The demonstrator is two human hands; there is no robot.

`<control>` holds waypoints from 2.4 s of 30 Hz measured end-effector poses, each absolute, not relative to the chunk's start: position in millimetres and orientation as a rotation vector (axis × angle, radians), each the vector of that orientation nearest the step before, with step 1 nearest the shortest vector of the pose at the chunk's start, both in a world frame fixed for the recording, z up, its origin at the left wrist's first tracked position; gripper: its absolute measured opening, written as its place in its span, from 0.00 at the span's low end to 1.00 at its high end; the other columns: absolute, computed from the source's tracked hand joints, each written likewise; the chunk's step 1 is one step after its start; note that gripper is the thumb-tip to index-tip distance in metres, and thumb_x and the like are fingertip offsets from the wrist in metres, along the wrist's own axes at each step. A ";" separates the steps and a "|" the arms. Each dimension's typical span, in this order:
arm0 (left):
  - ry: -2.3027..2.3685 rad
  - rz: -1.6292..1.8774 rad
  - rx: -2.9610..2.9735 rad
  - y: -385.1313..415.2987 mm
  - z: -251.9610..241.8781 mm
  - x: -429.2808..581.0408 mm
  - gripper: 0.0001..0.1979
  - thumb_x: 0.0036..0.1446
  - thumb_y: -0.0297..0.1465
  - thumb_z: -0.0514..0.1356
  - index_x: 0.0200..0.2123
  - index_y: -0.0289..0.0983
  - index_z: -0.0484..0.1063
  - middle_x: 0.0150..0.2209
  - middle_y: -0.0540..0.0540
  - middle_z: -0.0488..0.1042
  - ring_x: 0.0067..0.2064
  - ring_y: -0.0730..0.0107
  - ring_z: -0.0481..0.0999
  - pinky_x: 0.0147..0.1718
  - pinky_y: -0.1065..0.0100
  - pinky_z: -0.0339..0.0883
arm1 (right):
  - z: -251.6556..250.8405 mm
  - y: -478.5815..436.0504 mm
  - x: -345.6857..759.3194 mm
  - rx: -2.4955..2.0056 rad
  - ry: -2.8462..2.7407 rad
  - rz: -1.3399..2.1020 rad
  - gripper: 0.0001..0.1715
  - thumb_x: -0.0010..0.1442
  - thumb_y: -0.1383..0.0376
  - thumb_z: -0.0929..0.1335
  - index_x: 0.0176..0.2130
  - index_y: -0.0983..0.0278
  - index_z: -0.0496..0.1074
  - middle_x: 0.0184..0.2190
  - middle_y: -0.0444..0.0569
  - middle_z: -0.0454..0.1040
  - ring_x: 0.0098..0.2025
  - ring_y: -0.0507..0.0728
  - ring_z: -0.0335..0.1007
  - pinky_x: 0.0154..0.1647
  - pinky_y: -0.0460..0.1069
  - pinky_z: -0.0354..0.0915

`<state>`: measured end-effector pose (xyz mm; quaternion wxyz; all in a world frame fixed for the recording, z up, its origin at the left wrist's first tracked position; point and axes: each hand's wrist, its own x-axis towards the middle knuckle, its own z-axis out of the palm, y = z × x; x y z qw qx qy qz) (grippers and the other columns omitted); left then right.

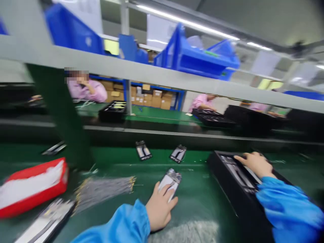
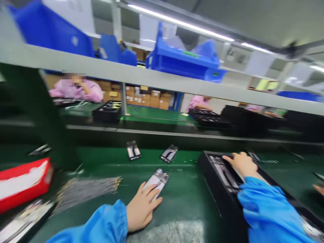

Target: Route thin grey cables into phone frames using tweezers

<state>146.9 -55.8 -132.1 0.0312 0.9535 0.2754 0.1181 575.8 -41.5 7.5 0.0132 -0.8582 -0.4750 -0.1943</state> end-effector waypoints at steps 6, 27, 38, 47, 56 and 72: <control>0.476 0.389 2.904 -44.9 -127.6 138.3 0.22 0.52 0.31 0.51 0.52 0.44 0.60 0.53 0.46 0.64 0.58 0.59 0.55 0.55 0.43 0.37 | 27.7 18.3 474.4 -2.243 -2.017 -0.474 0.21 0.57 0.53 0.61 0.38 0.66 0.72 0.36 0.58 0.70 0.35 0.61 0.69 0.32 0.52 0.61; 1.785 0.367 2.434 71.2 -109.7 127.8 0.18 0.52 0.38 0.55 0.46 0.41 0.67 0.53 0.41 0.59 0.53 0.52 0.58 0.47 0.51 0.57 | -130.5 -52.3 264.6 -1.400 -2.615 0.279 0.36 0.45 0.72 0.60 0.56 0.63 0.61 0.56 0.53 0.61 0.50 0.61 0.64 0.49 0.54 0.63; 2.024 0.197 2.242 127.4 -116.8 177.0 0.18 0.58 0.30 0.43 0.48 0.42 0.64 0.51 0.36 0.61 0.52 0.48 0.59 0.40 0.37 0.55 | -151.0 -80.6 272.7 -1.214 -2.637 -0.112 0.21 0.55 0.52 0.62 0.48 0.53 0.65 0.38 0.44 0.68 0.32 0.53 0.66 0.28 0.47 0.61; 1.663 0.277 2.670 66.2 -107.0 164.8 0.16 0.58 0.30 0.45 0.42 0.46 0.70 0.54 0.47 0.59 0.54 0.60 0.58 0.44 0.57 0.61 | -160.4 -119.8 296.7 -1.358 -2.734 -0.150 0.04 0.57 0.63 0.64 0.32 0.59 0.69 0.25 0.41 0.69 0.22 0.50 0.62 0.22 0.47 0.52; 1.244 0.337 2.935 -12.8 -131.3 150.3 0.17 0.56 0.28 0.48 0.45 0.47 0.70 0.50 0.46 0.65 0.53 0.61 0.62 0.47 0.60 0.59 | -124.6 -143.4 327.4 -2.084 -2.041 -0.043 0.43 0.36 0.40 0.68 0.43 0.67 0.68 0.46 0.61 0.64 0.46 0.70 0.59 0.39 0.60 0.62; 1.320 0.112 2.955 -23.7 -123.9 152.1 0.20 0.57 0.33 0.47 0.53 0.49 0.63 0.53 0.45 0.64 0.56 0.58 0.60 0.47 0.55 0.56 | -113.2 -134.9 379.3 -2.168 -2.018 -0.003 0.42 0.45 0.38 0.63 0.50 0.61 0.65 0.46 0.52 0.68 0.41 0.61 0.69 0.40 0.53 0.65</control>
